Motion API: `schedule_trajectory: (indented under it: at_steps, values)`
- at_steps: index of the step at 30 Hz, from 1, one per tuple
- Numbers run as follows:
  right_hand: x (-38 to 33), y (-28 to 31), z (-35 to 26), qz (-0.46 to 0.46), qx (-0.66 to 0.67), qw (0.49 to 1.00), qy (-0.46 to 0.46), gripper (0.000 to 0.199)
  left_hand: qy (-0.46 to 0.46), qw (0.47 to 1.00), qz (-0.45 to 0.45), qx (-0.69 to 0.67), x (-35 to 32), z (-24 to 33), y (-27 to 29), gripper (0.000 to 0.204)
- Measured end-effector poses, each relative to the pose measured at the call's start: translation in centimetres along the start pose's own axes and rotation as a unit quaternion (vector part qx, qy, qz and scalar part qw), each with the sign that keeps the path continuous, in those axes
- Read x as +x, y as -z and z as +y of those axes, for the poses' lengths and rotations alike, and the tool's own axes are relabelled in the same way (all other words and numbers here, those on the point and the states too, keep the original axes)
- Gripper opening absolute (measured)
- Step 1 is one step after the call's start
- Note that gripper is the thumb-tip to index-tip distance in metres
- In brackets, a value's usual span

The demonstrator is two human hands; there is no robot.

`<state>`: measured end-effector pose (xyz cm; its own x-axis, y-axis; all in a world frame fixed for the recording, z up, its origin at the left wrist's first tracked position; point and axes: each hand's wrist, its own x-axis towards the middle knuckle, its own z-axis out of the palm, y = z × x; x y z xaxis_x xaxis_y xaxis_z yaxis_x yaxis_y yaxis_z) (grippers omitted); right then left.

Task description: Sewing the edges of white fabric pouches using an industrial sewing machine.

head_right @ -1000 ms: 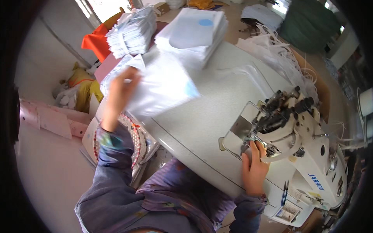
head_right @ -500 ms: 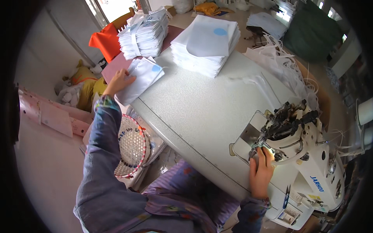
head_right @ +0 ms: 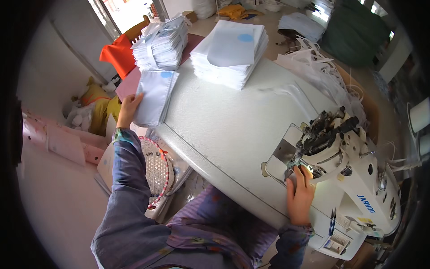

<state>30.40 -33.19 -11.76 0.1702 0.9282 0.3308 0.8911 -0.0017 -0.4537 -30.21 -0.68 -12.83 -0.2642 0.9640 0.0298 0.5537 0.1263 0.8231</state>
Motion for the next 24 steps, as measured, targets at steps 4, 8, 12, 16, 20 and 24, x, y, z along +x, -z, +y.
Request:
schedule_trajectory:
  at_steps: [4, 8, 12, 16, 20, 24]
  values:
    - [0.0, 0.0, 0.1, -0.002, 0.024, 0.999, -0.028, 0.043, -0.068, 0.886, 0.259, 0.379, -3.3, 4.5, -0.9, 0.045]
    - [0.1, 0.0, 0.1, -0.019, 0.013, 0.999, -0.031, 0.043, -0.418, 0.847, 0.230, 0.235, -5.7, 16.2, -5.7, 0.056]
    - [-0.1, -0.1, 0.3, -0.020, 0.002, 1.000, -0.018, 0.043, -0.631, 0.759, 0.015, 0.159, -7.0, 25.0, -17.0, 0.052]
    - [-0.2, -0.2, 0.6, -0.016, -0.012, 1.000, -0.008, 0.044, -0.621, 0.756, 0.028, 0.206, -3.9, 28.4, -20.2, 0.047]
    - [-0.3, -0.3, 0.8, -0.002, -0.024, 1.000, -0.002, 0.044, -0.539, 0.803, -0.093, 0.236, -1.1, 27.9, -19.2, 0.035]
    - [-0.5, -0.5, 1.1, 0.001, -0.009, 1.000, 0.001, 0.044, -0.419, 0.889, -0.149, 0.107, 0.9, 27.7, -18.8, 0.039]
